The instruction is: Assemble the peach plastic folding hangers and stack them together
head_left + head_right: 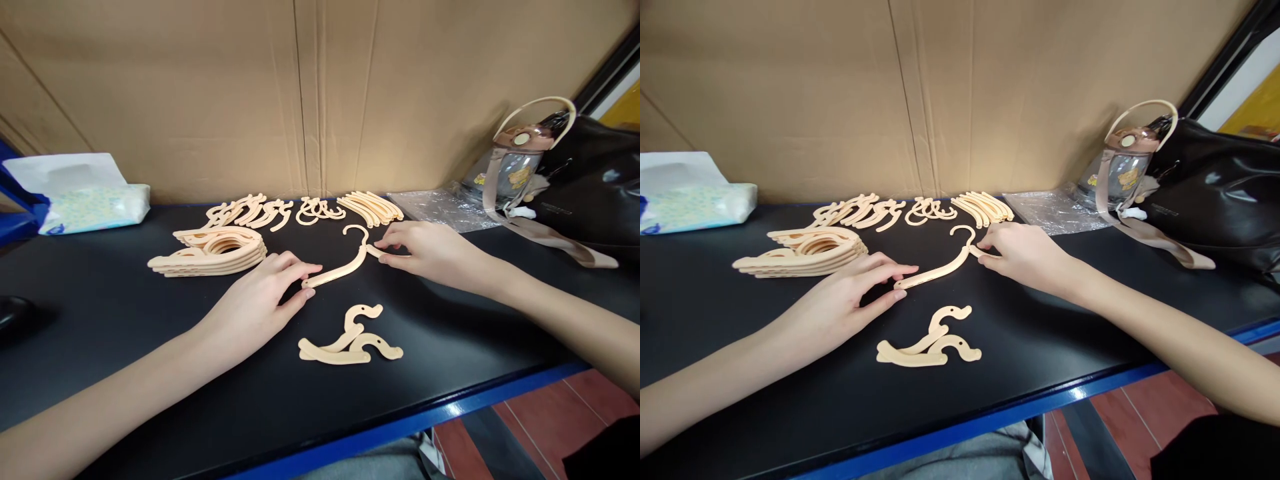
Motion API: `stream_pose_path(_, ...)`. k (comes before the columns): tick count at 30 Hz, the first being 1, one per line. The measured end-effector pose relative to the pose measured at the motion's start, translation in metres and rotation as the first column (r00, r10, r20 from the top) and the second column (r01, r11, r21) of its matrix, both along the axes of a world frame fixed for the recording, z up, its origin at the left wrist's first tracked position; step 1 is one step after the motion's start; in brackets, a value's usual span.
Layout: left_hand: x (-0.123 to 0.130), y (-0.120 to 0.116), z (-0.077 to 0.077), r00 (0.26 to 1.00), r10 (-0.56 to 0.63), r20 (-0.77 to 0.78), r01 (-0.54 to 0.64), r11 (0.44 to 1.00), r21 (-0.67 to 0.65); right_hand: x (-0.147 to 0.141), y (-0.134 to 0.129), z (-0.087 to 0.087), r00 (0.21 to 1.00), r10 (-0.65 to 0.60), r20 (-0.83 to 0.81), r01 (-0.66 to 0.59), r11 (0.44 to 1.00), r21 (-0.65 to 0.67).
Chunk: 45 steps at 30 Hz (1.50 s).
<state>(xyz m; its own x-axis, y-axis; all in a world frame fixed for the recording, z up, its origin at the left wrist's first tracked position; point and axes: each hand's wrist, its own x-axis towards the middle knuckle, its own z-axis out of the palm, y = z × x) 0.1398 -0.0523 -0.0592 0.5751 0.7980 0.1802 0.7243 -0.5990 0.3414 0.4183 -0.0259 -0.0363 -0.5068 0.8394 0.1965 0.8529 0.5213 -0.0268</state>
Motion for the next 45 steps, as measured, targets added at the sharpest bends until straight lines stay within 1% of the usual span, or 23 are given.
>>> stream_pose_path(2, 0.0, -0.002, 0.0, 1.0, -0.006, 0.012, 0.006, 1.0, 0.016, 0.0, -0.004, 0.004, 0.995, 0.089, -0.039, -0.087, 0.995, 0.046)
stream_pose_path(3, 0.001, -0.003, 0.001, 1.0, -0.01, 0.018, 0.01, 1.0, 0.022, 0.0, -0.006, 0.007, 0.984, 0.169, -0.062, -0.168, 0.985, 0.031)
stream_pose_path(4, 0.001, -0.005, 0.001, 1.0, -0.018, 0.022, 0.018, 1.0, 0.024, -0.001, -0.01, 0.01, 0.96, 0.265, -0.087, -0.267, 0.963, -0.014)
stream_pose_path(5, 0.002, -0.006, 0.002, 0.999, -0.03, 0.023, 0.029, 0.999, 0.022, -0.003, -0.013, 0.013, 0.929, 0.353, -0.111, -0.363, 0.927, -0.088)
stream_pose_path(6, 0.002, -0.007, 0.003, 0.999, -0.041, 0.024, 0.041, 0.999, 0.018, -0.005, -0.017, 0.015, 0.901, 0.414, -0.131, -0.432, 0.887, -0.164)
stream_pose_path(7, 0.003, -0.009, 0.004, 0.998, -0.053, 0.027, 0.053, 0.998, 0.014, -0.007, -0.021, 0.017, 0.884, 0.446, -0.139, -0.466, 0.855, -0.225)
stream_pose_path(8, 0.004, -0.01, 0.005, 0.997, -0.066, 0.033, 0.066, 0.998, 0.012, -0.008, -0.024, 0.018, 0.881, 0.454, -0.135, -0.474, 0.841, -0.262)
stream_pose_path(10, 0.006, -0.013, 0.007, 0.994, -0.097, 0.045, 0.097, 0.995, 0.007, -0.011, -0.028, 0.018, 0.891, 0.442, -0.107, -0.453, 0.848, -0.274)
stream_pose_path(13, 0.008, -0.015, 0.01, 0.987, -0.149, 0.055, 0.15, 0.989, -0.006, -0.014, -0.029, 0.014, 0.898, 0.433, -0.079, -0.439, 0.869, -0.227)
stream_pose_path(18, 0.009, -0.017, 0.011, 0.979, -0.205, 0.022, 0.205, 0.978, -0.042, -0.015, -0.025, 0.007, 0.877, 0.476, -0.063, -0.48, 0.871, -0.102)
stream_pose_path(20, 0.009, -0.017, 0.01, 0.979, -0.204, 0.006, 0.204, 0.978, -0.033, -0.015, -0.023, 0.006, 0.871, 0.488, -0.057, -0.491, 0.87, -0.05)
stream_pose_path(23, 0.008, -0.017, 0.008, 0.982, -0.186, 0.028, 0.186, 0.982, -0.022, -0.015, -0.022, 0.005, 0.876, 0.48, -0.047, -0.481, 0.877, -0.005)
stream_pose_path(27, 0.008, -0.018, 0.007, 0.988, -0.138, 0.075, 0.144, 0.985, -0.093, -0.019, -0.022, 0.002, 0.886, 0.462, -0.042, -0.462, 0.887, 0.013)
stream_pose_path(29, 0.009, -0.018, 0.008, 0.99, -0.1, 0.098, 0.11, 0.988, -0.106, -0.02, -0.023, 0.0, 0.887, 0.459, -0.052, -0.459, 0.888, 0.02)
stream_pose_path(31, 0.009, -0.018, 0.009, 0.992, -0.066, 0.108, 0.077, 0.992, -0.103, -0.021, -0.023, -0.001, 0.883, 0.461, -0.087, -0.463, 0.886, 0.001)
stream_pose_path(35, 0.01, -0.017, 0.01, 0.995, -0.01, 0.101, 0.022, 0.992, -0.12, -0.02, -0.022, -0.003, 0.874, 0.455, -0.171, -0.473, 0.877, -0.082)
stream_pose_path(40, 0.01, -0.017, 0.01, 0.994, -0.004, 0.111, 0.019, 0.99, -0.138, -0.021, -0.022, -0.002, 0.882, 0.388, -0.269, -0.436, 0.887, -0.153)
stream_pose_path(45, 0.011, -0.017, 0.008, 0.992, 0.007, 0.126, 0.009, 0.992, -0.126, -0.021, -0.019, -0.002, 0.869, 0.331, -0.368, -0.432, 0.87, -0.237)
